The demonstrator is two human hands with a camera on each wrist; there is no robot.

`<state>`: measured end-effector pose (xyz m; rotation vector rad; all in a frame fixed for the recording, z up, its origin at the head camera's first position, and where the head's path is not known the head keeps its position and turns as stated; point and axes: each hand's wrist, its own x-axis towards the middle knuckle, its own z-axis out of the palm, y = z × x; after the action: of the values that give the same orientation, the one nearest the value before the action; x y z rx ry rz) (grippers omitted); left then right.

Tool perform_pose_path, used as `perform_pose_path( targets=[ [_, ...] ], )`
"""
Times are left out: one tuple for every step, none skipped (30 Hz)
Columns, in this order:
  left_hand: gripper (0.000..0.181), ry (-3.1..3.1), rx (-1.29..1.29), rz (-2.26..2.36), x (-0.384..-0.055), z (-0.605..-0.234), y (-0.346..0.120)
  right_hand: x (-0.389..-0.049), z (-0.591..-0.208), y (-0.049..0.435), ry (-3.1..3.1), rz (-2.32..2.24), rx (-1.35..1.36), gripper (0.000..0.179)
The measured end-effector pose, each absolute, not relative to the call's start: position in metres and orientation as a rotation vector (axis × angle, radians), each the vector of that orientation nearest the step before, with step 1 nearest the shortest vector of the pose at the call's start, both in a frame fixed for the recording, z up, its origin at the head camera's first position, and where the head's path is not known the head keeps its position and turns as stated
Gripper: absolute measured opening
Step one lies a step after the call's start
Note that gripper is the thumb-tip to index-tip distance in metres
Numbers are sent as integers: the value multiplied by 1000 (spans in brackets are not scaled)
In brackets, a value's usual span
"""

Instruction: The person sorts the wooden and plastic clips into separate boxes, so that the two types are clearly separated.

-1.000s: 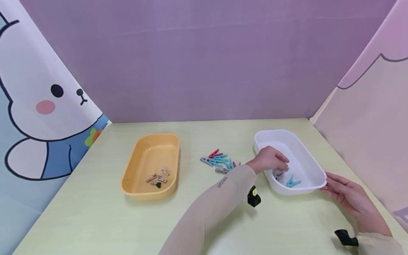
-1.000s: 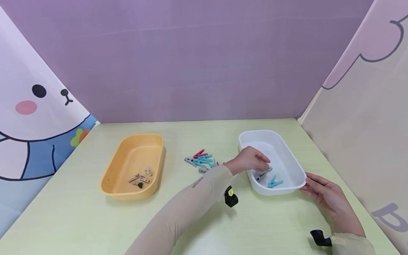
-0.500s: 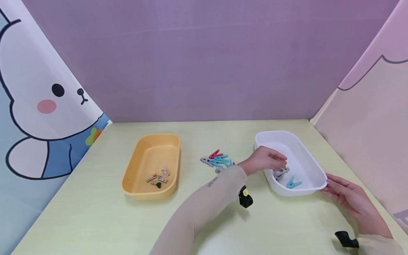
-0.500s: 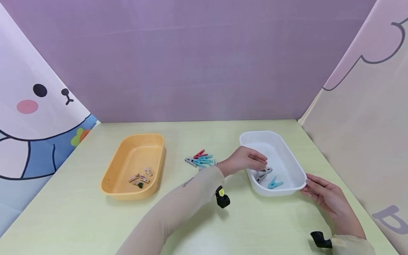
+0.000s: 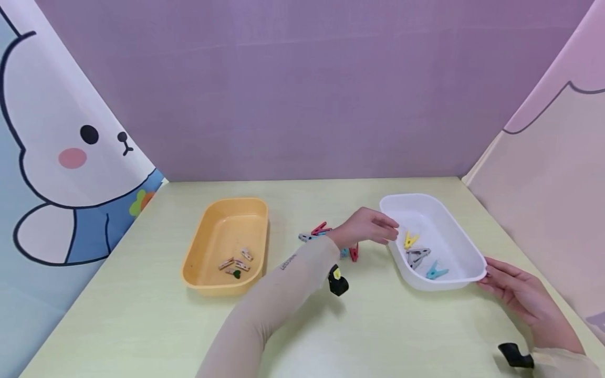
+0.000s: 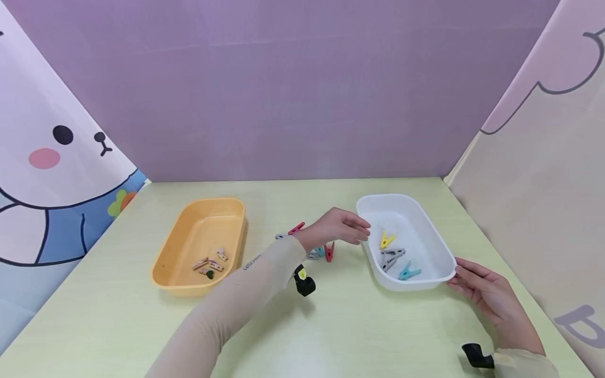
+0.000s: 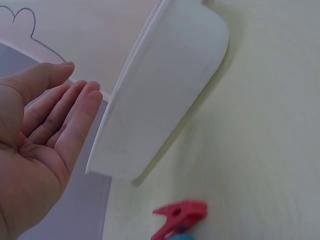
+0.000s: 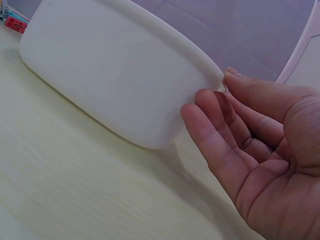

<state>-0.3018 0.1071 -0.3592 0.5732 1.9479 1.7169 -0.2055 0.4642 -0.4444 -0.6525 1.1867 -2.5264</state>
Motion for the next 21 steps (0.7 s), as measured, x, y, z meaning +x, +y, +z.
perform_pose_path(
  targets=[
    [31,1951,571,1717,-303,-359,103,-205,-444,464,1181,-2527,-654,44],
    [31,1959,572,1715,-305,-359,98,-205,-445,464,1177,-2526,-655,44],
    [32,1968,571,1712,-307,-359,94,-205,-445,464,1172,-2527,-657,44],
    [32,1978,565,1709,-309,-359,90,-205,-445,464,1164,-2528,-660,44],
    [31,1990,564,1705,-311,-359,85,-205,-445,464,1157,-2529,-662,44],
    [30,1997,565,1707,-312,-359,81,-205,-445,464,1151,-2529,-663,44],
    [30,2008,568,1704,-314,-359,76,-205,-445,464,1151,-2529,-665,44],
    [29,2020,567,1700,-315,-359,71,-206,-445,464,1154,-2529,-668,44],
    [29,2036,563,1695,-316,-359,66,-206,-445,464,1157,-2528,-670,44],
    [29,2051,562,1687,-318,-359,60,-206,-445,464,1160,-2527,-674,44],
    [28,2065,560,1678,-319,-359,55,-206,-445,464,1166,-2525,-678,45],
    [28,2076,550,1672,-320,-360,50,-206,-445,464,1175,-2525,-681,45],
    [29,2083,535,1666,-321,-360,45,-206,-445,464,1185,-2524,-684,45],
    [29,2095,520,1659,-323,-361,40,-206,-445,465,1190,-2523,-685,45],
    [30,2106,504,1649,-324,-362,36,-206,-446,465,1198,-2522,-682,45],
    [32,2107,484,1645,-325,-363,31,-206,-446,465,1205,-2522,-681,45],
    [33,2110,460,1640,-327,-364,27,-206,-446,466,1211,-2521,-678,45],
    [35,2119,435,1633,-329,-365,22,-206,-446,466,1215,-2521,-676,45],
    [37,2129,414,1624,-331,-367,18,-206,-446,466,1215,-2521,-675,46],
    [38,2140,397,1616,-333,-368,13,-206,-446,466,1212,-2522,-674,46],
    [39,2154,386,1605,-335,-369,9,-205,-446,467,1209,-2523,-676,46]
  ],
)
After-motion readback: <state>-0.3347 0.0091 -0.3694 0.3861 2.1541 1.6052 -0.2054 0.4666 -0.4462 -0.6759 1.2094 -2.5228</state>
